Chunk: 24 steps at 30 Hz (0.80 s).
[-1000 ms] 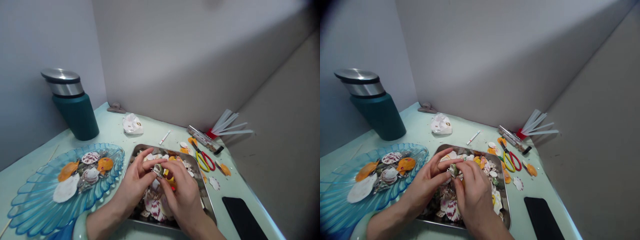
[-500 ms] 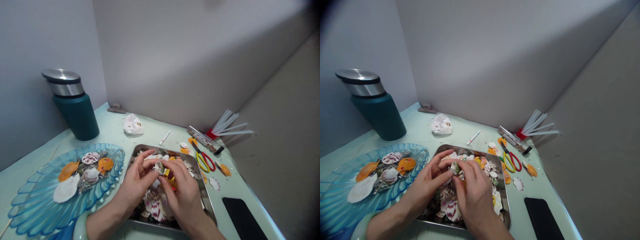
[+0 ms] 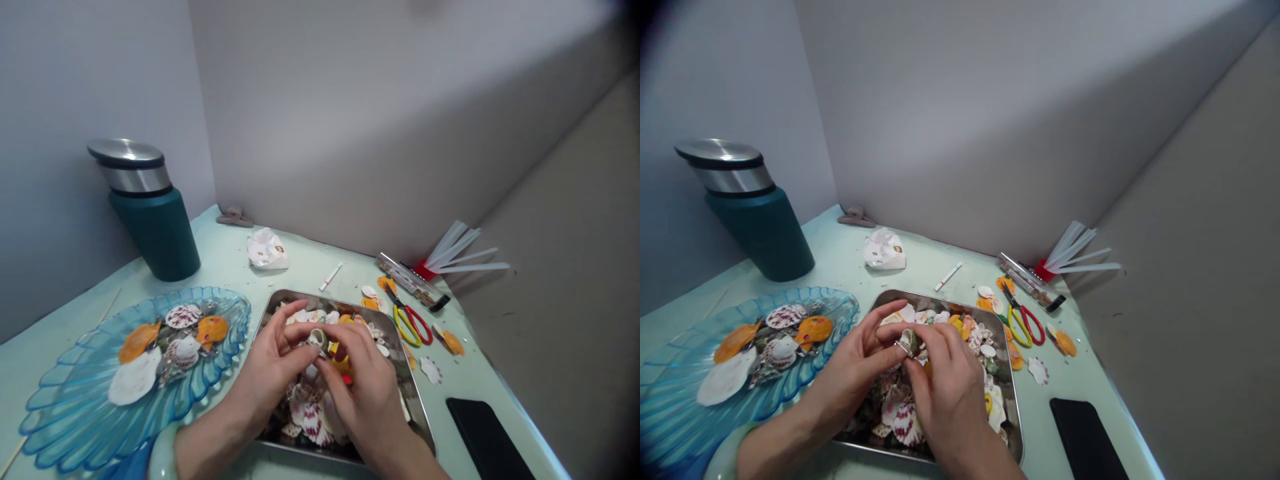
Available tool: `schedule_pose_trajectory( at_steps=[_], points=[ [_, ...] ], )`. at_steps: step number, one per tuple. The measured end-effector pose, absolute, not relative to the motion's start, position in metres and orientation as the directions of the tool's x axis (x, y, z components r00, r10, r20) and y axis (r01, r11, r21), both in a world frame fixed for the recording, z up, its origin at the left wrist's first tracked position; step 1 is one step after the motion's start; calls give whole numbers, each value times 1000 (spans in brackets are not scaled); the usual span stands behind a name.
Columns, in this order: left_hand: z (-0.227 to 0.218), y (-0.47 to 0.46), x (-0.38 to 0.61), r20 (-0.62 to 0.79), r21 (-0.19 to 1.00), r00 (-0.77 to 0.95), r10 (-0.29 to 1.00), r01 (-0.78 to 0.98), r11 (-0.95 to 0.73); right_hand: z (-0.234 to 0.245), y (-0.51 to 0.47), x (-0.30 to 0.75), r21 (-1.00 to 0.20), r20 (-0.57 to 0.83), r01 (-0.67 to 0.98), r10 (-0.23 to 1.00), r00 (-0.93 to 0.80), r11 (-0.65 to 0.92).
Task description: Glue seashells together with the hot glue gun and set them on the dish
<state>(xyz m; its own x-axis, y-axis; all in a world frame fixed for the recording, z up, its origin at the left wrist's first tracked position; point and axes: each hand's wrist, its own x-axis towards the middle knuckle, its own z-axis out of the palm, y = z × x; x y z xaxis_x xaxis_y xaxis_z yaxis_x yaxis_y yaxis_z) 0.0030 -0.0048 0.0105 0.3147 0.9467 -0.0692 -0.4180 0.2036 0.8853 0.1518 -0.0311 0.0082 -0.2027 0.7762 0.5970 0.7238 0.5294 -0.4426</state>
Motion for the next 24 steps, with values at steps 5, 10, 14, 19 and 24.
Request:
schedule_pose_trajectory(
  at_steps=[5,10,14,19,24],
  points=[
    [12,-5,5,-66,911,274,960,-375,169,9,-31,151,-478,572,711,797,-194,516],
    [16,-7,6,-64,922,267,962,-352,159,9,-32,151,-471,571,722,799,-188,507],
    [18,-7,6,-49,924,278,959,-353,150,7,-31,152,-464,587,718,787,-189,518],
    [14,-7,8,-23,948,227,974,-304,93,4,-28,151,-488,548,725,817,-179,486],
    [5,-6,10,1,977,151,989,-212,31,15,-28,153,-431,422,808,881,-214,402]
  ],
)
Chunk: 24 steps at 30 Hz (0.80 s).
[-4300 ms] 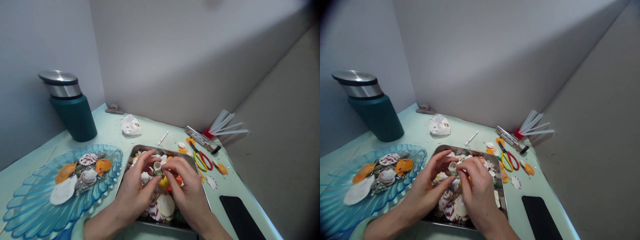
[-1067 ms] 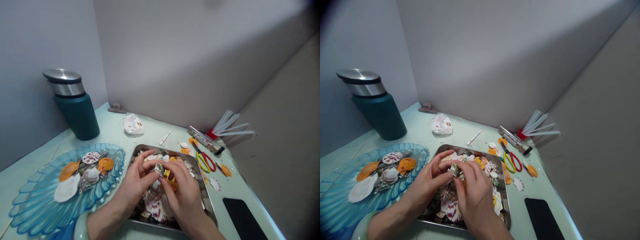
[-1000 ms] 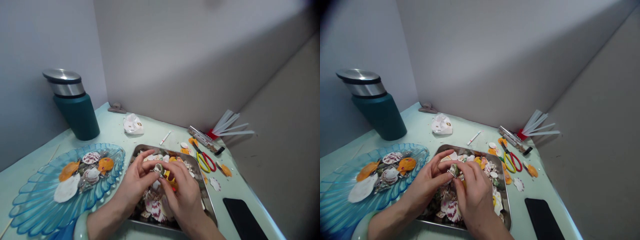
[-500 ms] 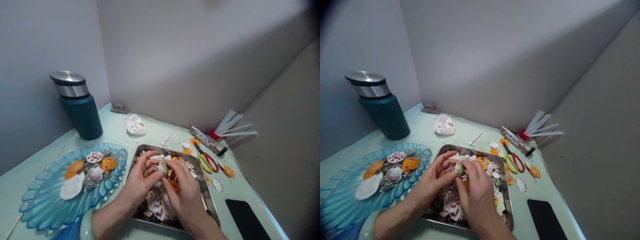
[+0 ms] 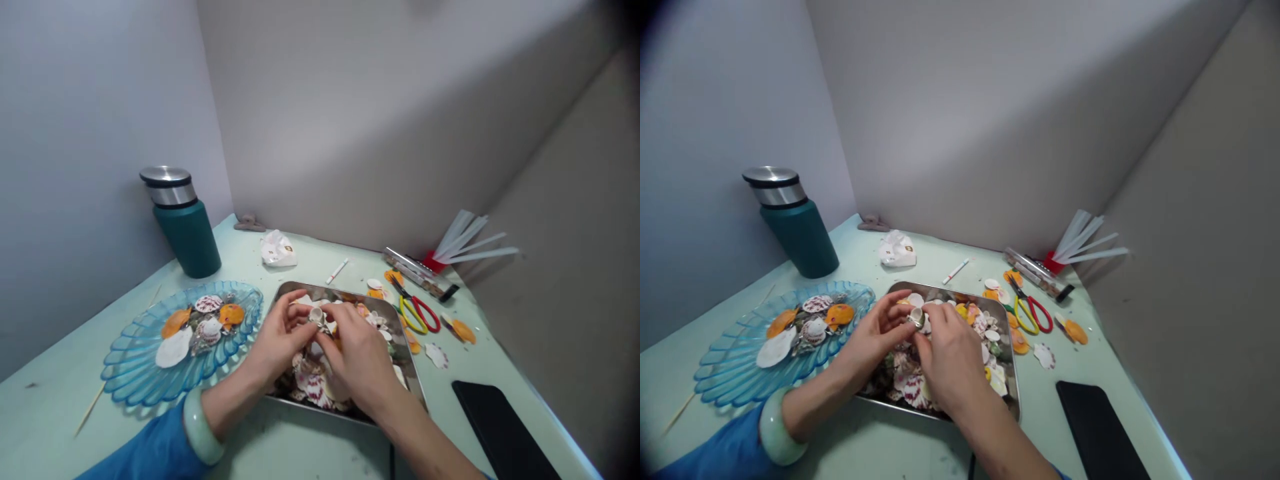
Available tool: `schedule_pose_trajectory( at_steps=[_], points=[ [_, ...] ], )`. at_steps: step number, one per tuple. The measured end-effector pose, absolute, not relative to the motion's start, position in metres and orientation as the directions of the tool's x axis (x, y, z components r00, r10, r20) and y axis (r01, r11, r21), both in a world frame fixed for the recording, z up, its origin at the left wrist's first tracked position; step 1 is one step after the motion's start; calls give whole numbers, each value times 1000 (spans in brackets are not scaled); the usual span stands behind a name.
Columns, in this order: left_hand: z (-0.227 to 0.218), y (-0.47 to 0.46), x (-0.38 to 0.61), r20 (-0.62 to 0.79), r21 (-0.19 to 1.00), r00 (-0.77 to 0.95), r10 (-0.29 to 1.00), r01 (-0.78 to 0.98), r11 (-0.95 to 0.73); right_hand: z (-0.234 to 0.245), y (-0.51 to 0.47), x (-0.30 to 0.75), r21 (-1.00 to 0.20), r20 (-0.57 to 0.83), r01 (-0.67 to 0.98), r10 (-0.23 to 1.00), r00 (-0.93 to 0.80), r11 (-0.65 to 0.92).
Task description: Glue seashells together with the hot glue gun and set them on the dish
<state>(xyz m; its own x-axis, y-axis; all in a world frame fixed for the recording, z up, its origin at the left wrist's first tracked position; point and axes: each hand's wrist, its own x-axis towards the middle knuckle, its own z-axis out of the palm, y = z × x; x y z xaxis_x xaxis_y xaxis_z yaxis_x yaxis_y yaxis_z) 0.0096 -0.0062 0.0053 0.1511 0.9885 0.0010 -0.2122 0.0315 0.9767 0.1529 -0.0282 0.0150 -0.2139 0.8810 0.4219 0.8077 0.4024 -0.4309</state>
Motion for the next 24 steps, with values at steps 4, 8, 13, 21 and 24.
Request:
schedule_pose_trajectory(
  at_steps=[4,8,13,21,24],
  points=[
    [2,-8,14,84,985,131,988,-158,-63,26,-27,160,-382,371,849,902,-221,366],
    [4,-14,20,165,980,154,974,-136,-144,29,-25,167,-388,339,842,907,-248,375],
    [7,-26,22,165,973,134,977,-182,-139,32,-30,171,-441,360,804,899,-249,399],
    [10,-36,10,25,886,182,983,-460,63,27,-38,165,-466,441,744,854,-275,480],
    [15,-40,-12,70,931,127,989,-365,-19,29,-41,166,-482,417,760,877,-238,436]
  ],
)
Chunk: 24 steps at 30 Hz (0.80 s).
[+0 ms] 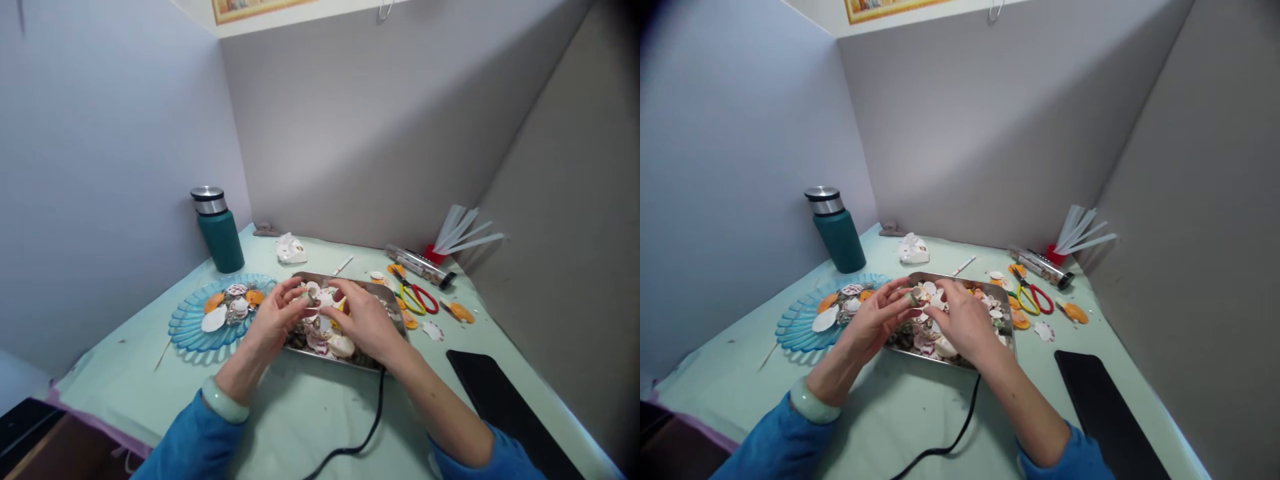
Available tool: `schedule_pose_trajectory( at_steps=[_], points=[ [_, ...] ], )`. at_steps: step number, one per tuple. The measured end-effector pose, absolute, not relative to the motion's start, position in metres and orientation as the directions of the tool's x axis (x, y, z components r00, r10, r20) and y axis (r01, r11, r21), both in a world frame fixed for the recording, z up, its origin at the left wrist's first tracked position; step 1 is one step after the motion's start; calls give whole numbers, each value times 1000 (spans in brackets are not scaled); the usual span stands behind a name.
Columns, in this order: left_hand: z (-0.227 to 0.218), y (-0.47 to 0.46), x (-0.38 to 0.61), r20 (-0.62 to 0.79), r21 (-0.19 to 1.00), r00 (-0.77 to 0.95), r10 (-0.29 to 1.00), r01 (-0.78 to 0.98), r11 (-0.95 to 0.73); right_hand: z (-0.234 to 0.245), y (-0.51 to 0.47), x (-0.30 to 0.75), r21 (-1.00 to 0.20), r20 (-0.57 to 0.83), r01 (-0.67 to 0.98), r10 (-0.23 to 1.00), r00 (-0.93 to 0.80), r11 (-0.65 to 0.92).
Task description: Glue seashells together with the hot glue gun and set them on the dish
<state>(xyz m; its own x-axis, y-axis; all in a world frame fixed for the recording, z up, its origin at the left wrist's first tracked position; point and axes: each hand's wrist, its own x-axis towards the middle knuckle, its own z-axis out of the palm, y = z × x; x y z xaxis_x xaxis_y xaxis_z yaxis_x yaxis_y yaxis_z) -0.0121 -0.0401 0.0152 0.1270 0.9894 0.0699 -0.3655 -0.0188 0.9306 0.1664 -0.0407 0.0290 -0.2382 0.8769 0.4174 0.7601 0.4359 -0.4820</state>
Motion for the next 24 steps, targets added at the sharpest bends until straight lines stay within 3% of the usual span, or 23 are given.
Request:
schedule_pose_trajectory(
  at_steps=[2,4,6,8,10,12,18,24],
  points=[
    [18,-43,-37,116,984,4,993,-140,-114,30,-45,171,-474,432,777,878,-204,414],
    [20,-44,-67,229,961,-93,969,178,-210,29,-49,176,-462,439,787,876,-197,408],
    [19,-44,-95,343,802,-96,934,548,-238,25,-53,181,-450,454,800,874,-177,396],
    [15,-43,-116,409,590,-3,913,764,-262,19,-55,185,-425,470,821,868,-161,382],
    [10,-41,-128,393,457,84,916,847,-273,12,-55,188,-396,478,839,864,-159,374],
    [6,-40,-133,336,398,130,933,878,-266,8,-54,190,-375,487,848,858,-164,375],
    [7,-39,-134,289,363,107,951,907,-212,6,-53,200,-334,490,870,855,-168,363],
    [22,-42,-137,335,328,78,939,925,-194,14,-60,202,-214,345,940,921,-181,265]
  ],
)
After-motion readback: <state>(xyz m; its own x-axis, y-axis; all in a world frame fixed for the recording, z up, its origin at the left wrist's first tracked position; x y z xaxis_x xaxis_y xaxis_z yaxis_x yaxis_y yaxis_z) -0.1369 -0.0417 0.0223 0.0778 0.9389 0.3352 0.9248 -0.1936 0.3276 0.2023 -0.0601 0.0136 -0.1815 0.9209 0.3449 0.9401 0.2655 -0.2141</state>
